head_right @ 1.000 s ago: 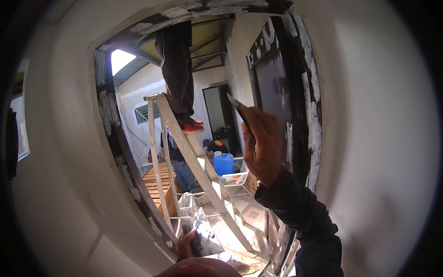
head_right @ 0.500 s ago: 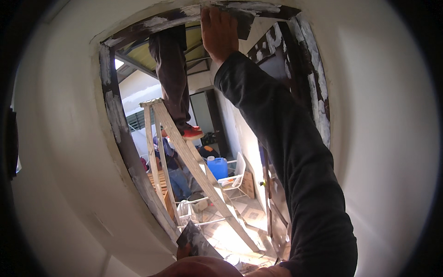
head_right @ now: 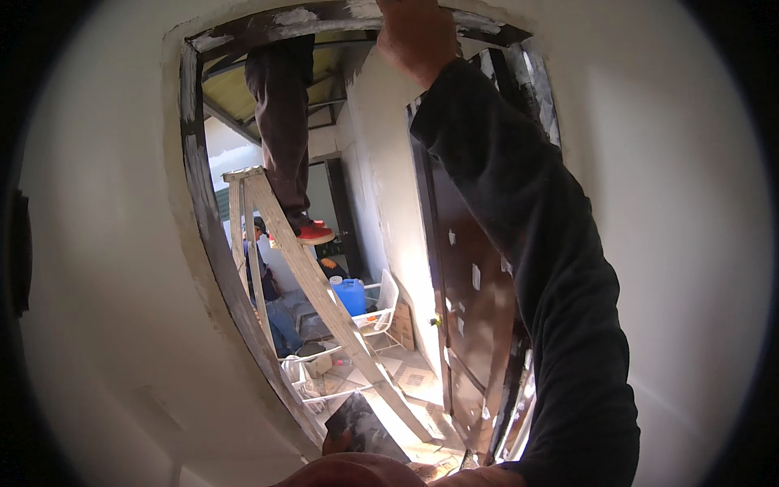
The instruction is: The person applies white plaster to a wall and door frame using a putty knife and a larger trowel. They repeatedly scoop plaster from a can, spread it along the frame, and smooth the surface. The person works on both vertical and horizontal sections of the frame.
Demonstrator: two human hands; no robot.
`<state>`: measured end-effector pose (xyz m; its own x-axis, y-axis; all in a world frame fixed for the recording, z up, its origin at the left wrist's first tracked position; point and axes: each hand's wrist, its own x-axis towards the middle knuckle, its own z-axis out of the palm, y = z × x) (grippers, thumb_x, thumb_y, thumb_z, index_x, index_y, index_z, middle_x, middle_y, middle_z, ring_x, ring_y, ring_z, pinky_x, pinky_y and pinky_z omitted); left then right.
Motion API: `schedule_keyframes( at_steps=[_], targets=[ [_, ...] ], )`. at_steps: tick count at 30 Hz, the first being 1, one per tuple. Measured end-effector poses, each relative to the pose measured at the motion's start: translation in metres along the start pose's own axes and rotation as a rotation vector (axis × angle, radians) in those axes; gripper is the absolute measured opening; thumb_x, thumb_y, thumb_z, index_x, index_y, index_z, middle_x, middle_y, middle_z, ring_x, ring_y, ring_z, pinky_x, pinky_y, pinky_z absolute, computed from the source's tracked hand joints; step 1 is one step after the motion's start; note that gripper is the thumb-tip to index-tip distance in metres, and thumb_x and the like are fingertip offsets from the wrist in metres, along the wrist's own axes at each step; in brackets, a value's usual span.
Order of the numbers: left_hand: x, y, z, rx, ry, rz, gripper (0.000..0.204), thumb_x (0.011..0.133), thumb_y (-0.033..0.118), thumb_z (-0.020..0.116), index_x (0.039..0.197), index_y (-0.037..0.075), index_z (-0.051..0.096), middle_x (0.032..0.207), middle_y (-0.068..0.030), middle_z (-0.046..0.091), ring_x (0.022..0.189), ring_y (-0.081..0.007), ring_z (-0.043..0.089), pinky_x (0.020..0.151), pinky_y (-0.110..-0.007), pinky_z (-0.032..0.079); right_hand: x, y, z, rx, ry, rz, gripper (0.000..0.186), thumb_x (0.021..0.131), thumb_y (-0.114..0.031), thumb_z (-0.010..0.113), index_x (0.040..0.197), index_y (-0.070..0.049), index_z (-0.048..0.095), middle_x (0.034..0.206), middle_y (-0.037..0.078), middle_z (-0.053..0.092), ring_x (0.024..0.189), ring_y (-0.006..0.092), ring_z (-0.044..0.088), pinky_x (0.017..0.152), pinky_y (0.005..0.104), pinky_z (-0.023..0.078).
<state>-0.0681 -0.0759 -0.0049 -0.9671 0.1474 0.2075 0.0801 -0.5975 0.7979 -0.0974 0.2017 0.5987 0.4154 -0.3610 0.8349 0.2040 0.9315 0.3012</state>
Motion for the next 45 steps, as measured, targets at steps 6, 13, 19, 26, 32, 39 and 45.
schedule_keyframes(
  at_steps=[6, 13, 19, 26, 32, 39, 45],
  targets=[
    [0.007, -0.007, -0.012, -0.011, -0.042, -0.041, 0.038, 0.091, 0.018, 0.067, 0.126, 0.005, 0.06, 0.103, -0.0042, 0.067, 0.09, -0.0166, 0.064, 0.081, -0.033, 0.053, -0.008, 0.016, -0.002, 0.001, 0.11, -0.104, 0.033, 0.084, -0.007, 0.056, 0.115, -0.002, 0.067, 0.107, 0.013, 0.068, 0.097, 0.0344, 0.06, 0.083, 0.0449, 0.051],
    [0.007, -0.012, -0.017, -0.02, -0.063, -0.066, 0.038, 0.092, 0.018, 0.066, 0.127, 0.005, 0.06, 0.104, -0.0041, 0.067, 0.09, -0.0163, 0.064, 0.081, -0.033, 0.053, -0.027, 0.026, 0.001, -0.425, -0.081, -0.046, 0.03, 0.083, -0.013, 0.058, 0.111, -0.007, 0.068, 0.113, 0.008, 0.065, 0.103, 0.0296, 0.058, 0.083, 0.0444, 0.049],
    [0.006, -0.015, -0.018, -0.026, -0.066, -0.071, 0.038, 0.092, 0.017, 0.066, 0.127, 0.005, 0.06, 0.104, -0.004, 0.067, 0.09, -0.016, 0.063, 0.081, -0.033, 0.052, -0.004, 0.036, -0.008, -0.06, 0.061, -0.227, 0.036, 0.085, -0.012, 0.057, 0.118, -0.007, 0.068, 0.119, 0.007, 0.066, 0.104, 0.0311, 0.059, 0.085, 0.0451, 0.049],
    [0.004, -0.02, -0.02, -0.038, -0.068, -0.081, 0.038, 0.092, 0.016, 0.066, 0.128, 0.005, 0.059, 0.105, -0.004, 0.066, 0.091, -0.0156, 0.063, 0.081, -0.033, 0.052, -0.019, 0.039, 0.005, -0.383, -0.063, -0.221, 0.036, 0.085, -0.012, 0.057, 0.118, -0.004, 0.068, 0.115, 0.011, 0.068, 0.104, 0.0306, 0.06, 0.09, 0.0411, 0.05],
    [0.004, -0.023, -0.021, -0.041, -0.073, -0.085, 0.038, 0.092, 0.015, 0.066, 0.128, 0.004, 0.059, 0.105, -0.0039, 0.066, 0.091, -0.0154, 0.063, 0.08, -0.033, 0.052, -0.011, 0.04, 0.004, -0.276, -0.084, 0.021, 0.033, 0.084, -0.01, 0.056, 0.113, -0.002, 0.07, 0.108, 0.012, 0.068, 0.103, 0.0345, 0.061, 0.088, 0.0438, 0.052],
    [0.004, -0.027, -0.021, -0.047, -0.076, -0.095, 0.038, 0.093, 0.015, 0.066, 0.129, 0.004, 0.058, 0.106, -0.0038, 0.066, 0.091, -0.015, 0.062, 0.08, -0.032, 0.052, 0.016, 0.007, -0.003, 0.024, -0.124, -0.065, 0.035, 0.084, -0.008, 0.056, 0.116, -0.005, 0.071, 0.112, 0.015, 0.07, 0.102, 0.0361, 0.064, 0.089, 0.0451, 0.054],
    [0.003, -0.028, -0.025, -0.056, -0.077, -0.101, 0.038, 0.093, 0.014, 0.066, 0.129, 0.004, 0.058, 0.106, -0.0038, 0.065, 0.091, -0.0147, 0.062, 0.08, -0.032, 0.052, 0.0, 0.032, -0.005, -0.095, -0.042, 0.142, 0.036, 0.083, -0.006, 0.057, 0.116, -0.004, 0.07, 0.11, 0.019, 0.07, 0.101, 0.0377, 0.065, 0.09, 0.0477, 0.052]
  ],
)
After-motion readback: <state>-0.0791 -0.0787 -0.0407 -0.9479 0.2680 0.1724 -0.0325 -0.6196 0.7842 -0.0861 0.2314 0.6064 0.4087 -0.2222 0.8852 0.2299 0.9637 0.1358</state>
